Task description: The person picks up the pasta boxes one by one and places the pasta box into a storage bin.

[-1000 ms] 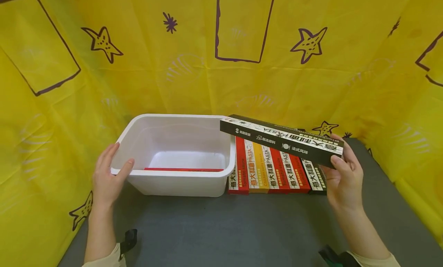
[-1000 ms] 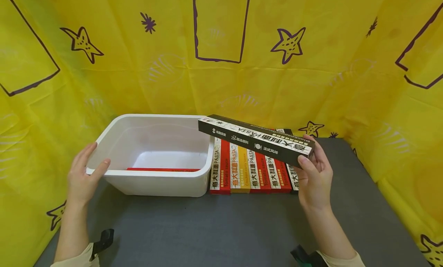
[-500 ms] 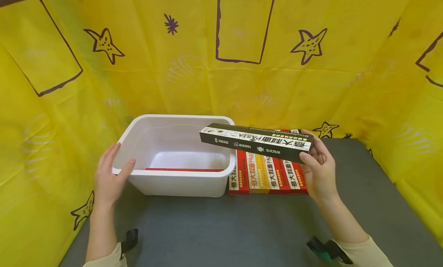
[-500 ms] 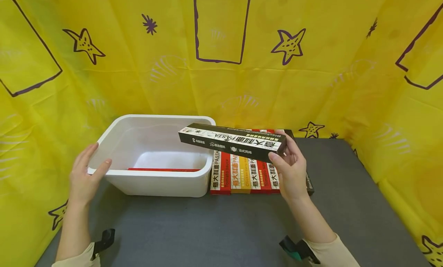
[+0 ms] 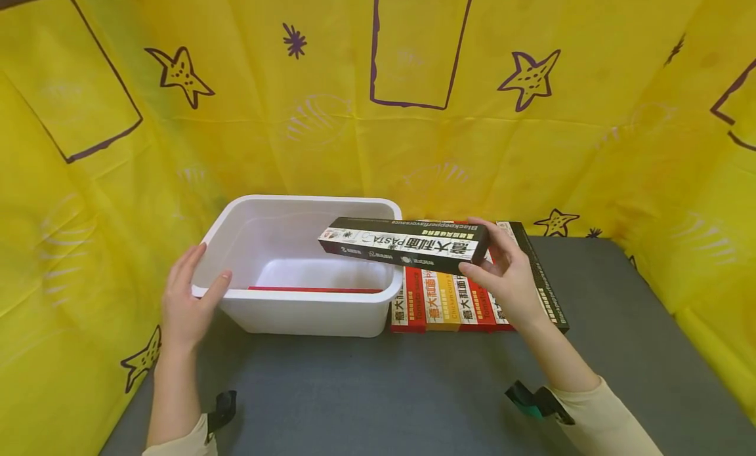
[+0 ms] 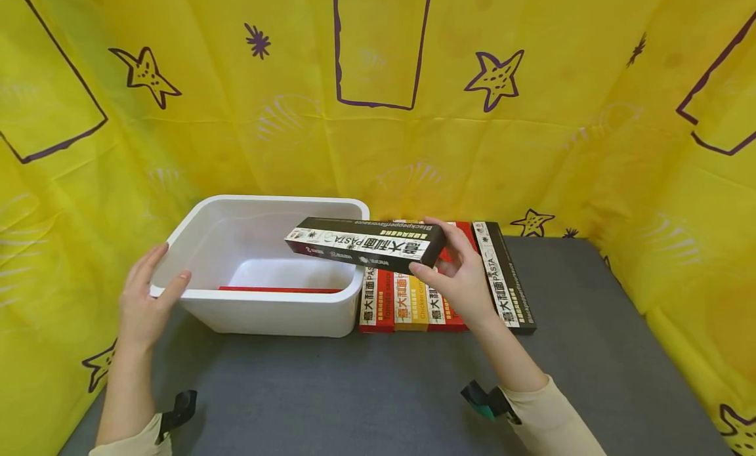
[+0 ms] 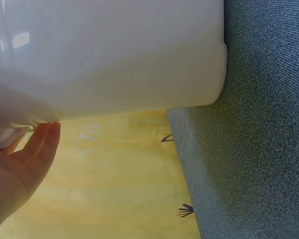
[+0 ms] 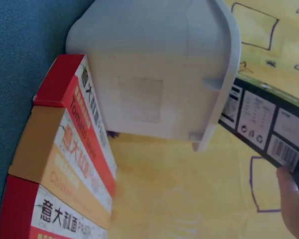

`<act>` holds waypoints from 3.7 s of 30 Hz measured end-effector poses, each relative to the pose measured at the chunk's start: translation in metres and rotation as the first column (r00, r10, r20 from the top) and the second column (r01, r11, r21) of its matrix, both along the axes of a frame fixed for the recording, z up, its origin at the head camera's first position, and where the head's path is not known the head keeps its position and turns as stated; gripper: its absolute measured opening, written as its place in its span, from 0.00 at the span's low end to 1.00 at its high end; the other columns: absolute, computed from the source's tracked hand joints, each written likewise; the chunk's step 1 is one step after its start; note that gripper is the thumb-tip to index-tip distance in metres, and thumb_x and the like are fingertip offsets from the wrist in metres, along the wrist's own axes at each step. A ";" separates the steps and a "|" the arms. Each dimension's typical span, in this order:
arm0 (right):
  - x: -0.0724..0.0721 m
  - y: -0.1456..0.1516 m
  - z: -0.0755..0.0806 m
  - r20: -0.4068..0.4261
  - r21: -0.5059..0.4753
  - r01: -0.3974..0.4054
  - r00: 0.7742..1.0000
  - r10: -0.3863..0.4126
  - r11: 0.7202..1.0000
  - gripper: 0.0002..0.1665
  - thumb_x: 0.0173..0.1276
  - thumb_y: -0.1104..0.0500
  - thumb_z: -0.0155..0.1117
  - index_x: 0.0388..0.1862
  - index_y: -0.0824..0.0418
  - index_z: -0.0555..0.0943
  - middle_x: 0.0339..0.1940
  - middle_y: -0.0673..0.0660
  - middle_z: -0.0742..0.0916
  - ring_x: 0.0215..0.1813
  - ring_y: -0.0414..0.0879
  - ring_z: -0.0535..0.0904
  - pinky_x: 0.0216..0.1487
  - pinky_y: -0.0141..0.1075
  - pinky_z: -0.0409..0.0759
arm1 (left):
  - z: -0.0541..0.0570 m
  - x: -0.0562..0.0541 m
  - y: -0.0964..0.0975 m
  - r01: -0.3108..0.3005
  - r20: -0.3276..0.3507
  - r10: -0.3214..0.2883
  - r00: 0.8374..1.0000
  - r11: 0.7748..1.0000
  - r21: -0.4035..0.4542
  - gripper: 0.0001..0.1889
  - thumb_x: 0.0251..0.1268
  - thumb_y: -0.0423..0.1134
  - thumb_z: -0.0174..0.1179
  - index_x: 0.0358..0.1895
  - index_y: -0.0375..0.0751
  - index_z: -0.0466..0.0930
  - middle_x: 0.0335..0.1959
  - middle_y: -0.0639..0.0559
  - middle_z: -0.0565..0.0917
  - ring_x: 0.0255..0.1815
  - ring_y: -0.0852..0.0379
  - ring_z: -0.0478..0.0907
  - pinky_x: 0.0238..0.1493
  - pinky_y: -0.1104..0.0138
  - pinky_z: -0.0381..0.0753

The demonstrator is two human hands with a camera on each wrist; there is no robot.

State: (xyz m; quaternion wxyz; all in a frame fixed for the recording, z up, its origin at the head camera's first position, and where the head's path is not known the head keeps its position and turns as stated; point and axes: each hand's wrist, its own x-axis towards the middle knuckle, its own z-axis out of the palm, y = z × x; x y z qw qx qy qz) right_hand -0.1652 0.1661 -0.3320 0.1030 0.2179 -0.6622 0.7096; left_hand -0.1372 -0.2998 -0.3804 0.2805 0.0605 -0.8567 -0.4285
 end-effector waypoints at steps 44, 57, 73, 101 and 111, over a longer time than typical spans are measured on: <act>-0.048 -0.063 -0.005 -0.013 0.451 0.047 0.999 -0.046 0.892 0.40 0.54 0.52 0.78 0.65 0.52 0.73 0.59 0.50 0.79 0.63 0.45 0.72 0.58 0.43 0.77 | 0.001 0.001 0.000 0.003 0.030 -0.004 1.000 1.000 0.019 0.33 0.62 0.45 0.62 0.72 0.51 0.66 0.73 0.48 0.64 0.72 0.43 0.58 0.67 0.37 0.56; -0.052 -0.073 -0.014 -0.207 0.671 0.166 0.978 -0.033 0.723 0.40 0.60 0.46 0.71 0.69 0.60 0.73 0.67 0.56 0.76 0.68 0.52 0.68 0.66 0.53 0.66 | 0.000 0.000 0.001 0.002 0.025 -0.003 1.000 1.000 0.024 0.33 0.62 0.44 0.62 0.72 0.51 0.67 0.73 0.48 0.64 0.72 0.43 0.59 0.67 0.38 0.56; -0.045 -0.064 -0.021 -0.275 0.602 0.198 0.961 -0.032 0.773 0.25 0.64 0.58 0.67 0.60 0.62 0.80 0.65 0.58 0.78 0.69 0.53 0.68 0.66 0.56 0.66 | 0.000 0.000 0.004 0.001 0.036 -0.002 0.999 0.999 0.033 0.33 0.62 0.44 0.61 0.73 0.51 0.66 0.73 0.48 0.63 0.72 0.42 0.59 0.67 0.37 0.56; -0.029 0.006 -0.064 0.063 0.516 0.111 0.984 -0.167 0.849 0.34 0.68 0.51 0.65 0.71 0.53 0.68 0.71 0.56 0.71 0.71 0.57 0.65 0.64 0.55 0.70 | -0.002 -0.001 0.005 -0.034 0.031 0.033 0.999 0.998 0.054 0.33 0.63 0.44 0.61 0.73 0.51 0.65 0.73 0.50 0.64 0.72 0.45 0.59 0.68 0.41 0.57; -0.026 0.034 -0.087 0.136 0.473 0.165 0.957 -0.256 0.866 0.40 0.66 0.55 0.68 0.73 0.62 0.64 0.71 0.61 0.70 0.71 0.60 0.63 0.66 0.55 0.66 | -0.003 -0.001 0.005 -0.036 0.028 0.034 0.999 0.997 0.061 0.33 0.63 0.45 0.60 0.73 0.51 0.66 0.73 0.51 0.65 0.71 0.45 0.60 0.68 0.40 0.57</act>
